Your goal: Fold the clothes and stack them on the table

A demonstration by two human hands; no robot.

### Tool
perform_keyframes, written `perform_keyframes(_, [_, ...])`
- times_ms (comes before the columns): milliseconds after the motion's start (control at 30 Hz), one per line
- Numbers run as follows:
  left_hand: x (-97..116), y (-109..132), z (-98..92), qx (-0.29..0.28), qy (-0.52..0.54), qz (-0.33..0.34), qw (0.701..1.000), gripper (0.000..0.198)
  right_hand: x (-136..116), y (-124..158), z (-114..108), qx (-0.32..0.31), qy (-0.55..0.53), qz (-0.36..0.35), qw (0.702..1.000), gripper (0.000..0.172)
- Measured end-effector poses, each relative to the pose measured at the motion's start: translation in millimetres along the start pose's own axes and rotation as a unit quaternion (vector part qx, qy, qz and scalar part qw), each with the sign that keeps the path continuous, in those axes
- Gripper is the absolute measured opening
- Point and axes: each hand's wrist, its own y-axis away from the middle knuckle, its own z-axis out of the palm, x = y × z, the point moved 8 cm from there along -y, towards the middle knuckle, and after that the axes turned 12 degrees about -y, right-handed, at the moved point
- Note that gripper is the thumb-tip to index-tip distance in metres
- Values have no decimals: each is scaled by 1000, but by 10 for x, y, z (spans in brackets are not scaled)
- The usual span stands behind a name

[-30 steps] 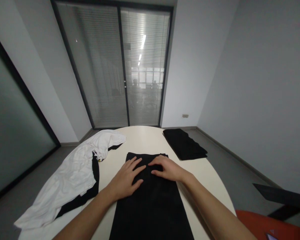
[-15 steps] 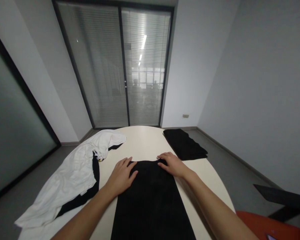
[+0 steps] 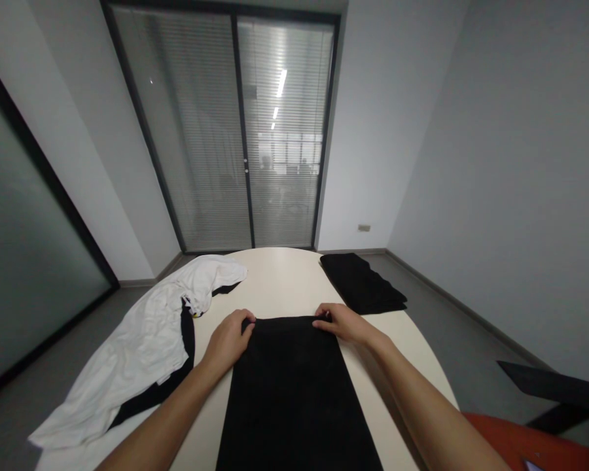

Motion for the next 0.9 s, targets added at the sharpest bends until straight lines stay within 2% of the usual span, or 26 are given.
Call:
perform_keyframes(100, [-103,-13,4,4,27,-41,999,16,-16,10,-11,0,-24,-1,1000,33])
perform_keyframes(367, [-158,-23,-15,-27,7,-74,997,14,-38,9,-36,-4,-53,-14,998,36])
perform_keyframes(467, [-191,-28,-33,-19,23,-94,995,17,-20,-8,-65,24,-49,-13,998,34])
perform_keyframes(567, [-232,-22,-33,-13,20,-107,994,22,41,-4,-100,38,-24,10,999,35])
perform_keyframes(667, [-251,-15,-17,-27,16,-106,994,32,147,16,-119,23,-8,46,999,35])
perform_keyframes(800, [-236,-23,-39,-36,35,-91,995,20,205,30,-153,25,-27,51,998,32])
perform_keyframes(900, [-239,-30,-41,-34,87,-89,992,16,201,31,-151,37,-91,60,993,34])
